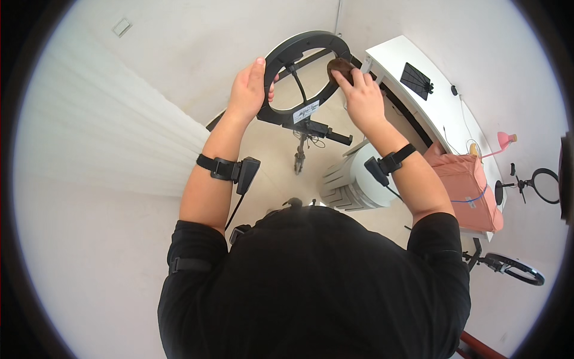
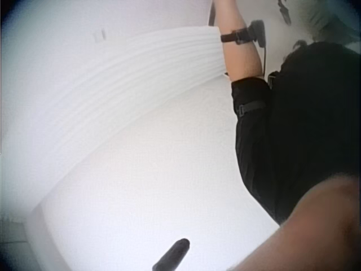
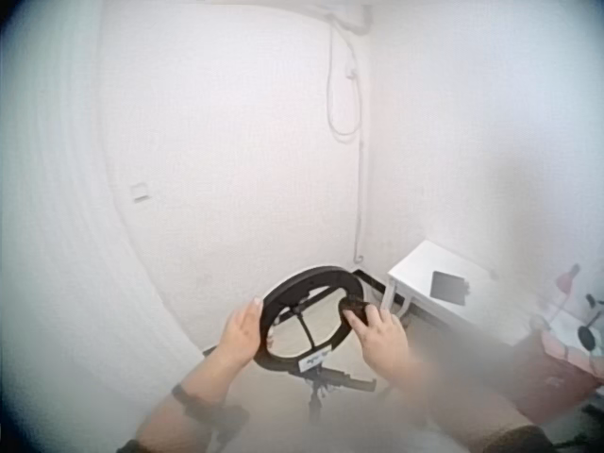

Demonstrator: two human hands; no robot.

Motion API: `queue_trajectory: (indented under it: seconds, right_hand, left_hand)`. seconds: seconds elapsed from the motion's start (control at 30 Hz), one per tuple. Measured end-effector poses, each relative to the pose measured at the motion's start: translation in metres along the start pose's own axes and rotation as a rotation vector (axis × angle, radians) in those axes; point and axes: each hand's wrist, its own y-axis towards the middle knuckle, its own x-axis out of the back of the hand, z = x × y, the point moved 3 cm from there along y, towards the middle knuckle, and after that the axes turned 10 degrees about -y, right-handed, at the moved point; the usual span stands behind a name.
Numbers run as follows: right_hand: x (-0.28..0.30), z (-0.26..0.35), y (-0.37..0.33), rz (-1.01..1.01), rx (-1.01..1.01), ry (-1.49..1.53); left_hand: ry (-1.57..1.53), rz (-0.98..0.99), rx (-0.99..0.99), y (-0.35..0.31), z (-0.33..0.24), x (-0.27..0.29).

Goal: The person is wiping down a black light stand and then attaching a ring light and a control box to it.

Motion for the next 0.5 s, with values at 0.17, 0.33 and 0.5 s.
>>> queue_trajectory:
  seconds: [0.17, 0.33, 0.5]
  right_hand:
    - [-0.006, 0.009, -0.011, 0.002, -0.151, 0.287]
    - [-0.008, 0.021, -0.023, -0.022, -0.204, 0.381]
    - [0.003, 0.042, -0.056, -0.07, -0.4, 0.513]
  left_hand:
    - [0.017, 0.0, -0.006, 0.002, 0.004, -0.001]
    - [0.015, 0.016, 0.022, 0.001, 0.002, -0.003]
    - [0.01, -0.035, -0.001, -0.001, 0.008, 0.003]
